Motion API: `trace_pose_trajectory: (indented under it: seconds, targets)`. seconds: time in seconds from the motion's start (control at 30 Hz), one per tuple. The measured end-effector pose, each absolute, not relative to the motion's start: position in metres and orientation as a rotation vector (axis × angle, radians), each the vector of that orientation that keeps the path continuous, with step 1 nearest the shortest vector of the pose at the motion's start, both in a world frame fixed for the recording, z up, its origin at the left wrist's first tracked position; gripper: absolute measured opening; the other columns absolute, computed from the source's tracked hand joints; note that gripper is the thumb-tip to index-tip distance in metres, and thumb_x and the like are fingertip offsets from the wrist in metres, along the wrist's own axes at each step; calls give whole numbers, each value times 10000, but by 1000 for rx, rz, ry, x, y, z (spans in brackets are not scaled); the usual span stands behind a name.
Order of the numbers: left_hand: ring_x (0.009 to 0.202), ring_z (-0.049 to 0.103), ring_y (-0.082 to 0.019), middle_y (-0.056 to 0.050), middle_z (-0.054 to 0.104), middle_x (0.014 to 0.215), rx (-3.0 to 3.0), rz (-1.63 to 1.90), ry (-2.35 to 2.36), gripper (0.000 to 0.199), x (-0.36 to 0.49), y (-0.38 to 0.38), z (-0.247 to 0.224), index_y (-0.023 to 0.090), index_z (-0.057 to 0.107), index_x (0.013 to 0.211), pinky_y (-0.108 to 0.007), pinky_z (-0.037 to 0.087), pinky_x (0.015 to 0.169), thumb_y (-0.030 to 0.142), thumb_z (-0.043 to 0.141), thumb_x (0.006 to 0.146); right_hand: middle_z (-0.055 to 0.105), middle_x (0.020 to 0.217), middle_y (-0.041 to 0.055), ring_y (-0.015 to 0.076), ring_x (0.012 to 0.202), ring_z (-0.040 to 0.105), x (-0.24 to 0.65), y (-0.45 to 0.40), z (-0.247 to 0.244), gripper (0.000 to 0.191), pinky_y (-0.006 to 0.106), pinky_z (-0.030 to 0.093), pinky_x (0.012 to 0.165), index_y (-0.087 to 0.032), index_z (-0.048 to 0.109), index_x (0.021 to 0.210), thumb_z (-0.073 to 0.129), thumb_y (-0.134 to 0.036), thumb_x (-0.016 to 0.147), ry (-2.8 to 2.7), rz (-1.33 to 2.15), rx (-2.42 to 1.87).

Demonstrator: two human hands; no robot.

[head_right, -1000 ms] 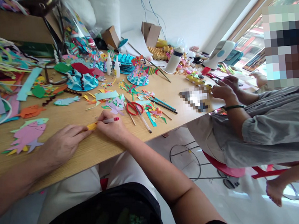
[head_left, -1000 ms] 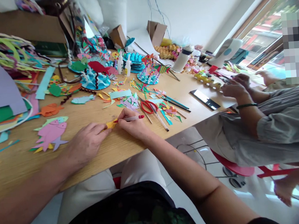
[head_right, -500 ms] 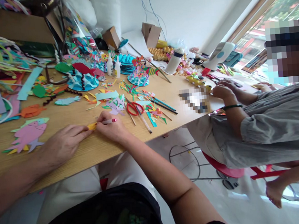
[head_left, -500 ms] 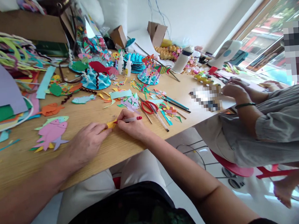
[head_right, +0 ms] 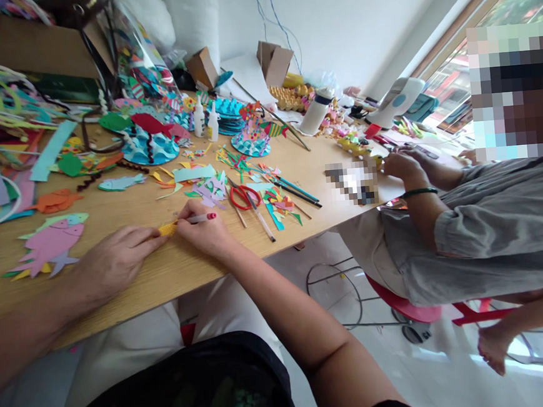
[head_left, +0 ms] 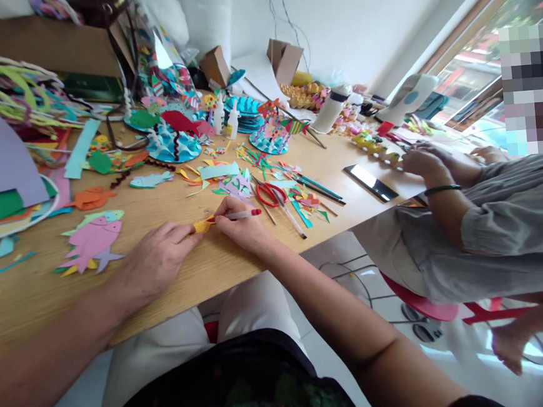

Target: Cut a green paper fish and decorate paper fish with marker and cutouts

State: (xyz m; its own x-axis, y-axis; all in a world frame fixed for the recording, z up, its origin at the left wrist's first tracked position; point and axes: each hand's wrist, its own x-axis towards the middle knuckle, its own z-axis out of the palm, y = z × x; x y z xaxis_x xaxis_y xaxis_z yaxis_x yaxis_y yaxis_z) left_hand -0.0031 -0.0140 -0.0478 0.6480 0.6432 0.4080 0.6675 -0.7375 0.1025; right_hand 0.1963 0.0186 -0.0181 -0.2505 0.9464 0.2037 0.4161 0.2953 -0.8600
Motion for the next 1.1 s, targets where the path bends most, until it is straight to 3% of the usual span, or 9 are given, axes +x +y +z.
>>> trace_pose_trajectory:
  seconds: [1.1]
  targets:
    - [919, 549, -256, -121, 634, 1032, -2759, -568, -1056, 409, -2, -14, -44, 138, 642, 1126, -397, 491, 796, 61, 338, 862, 489, 614, -42, 111, 607, 441, 196, 20, -19, 119, 234, 348, 577, -202, 439, 617, 497, -109, 663, -1791, 877, -1212]
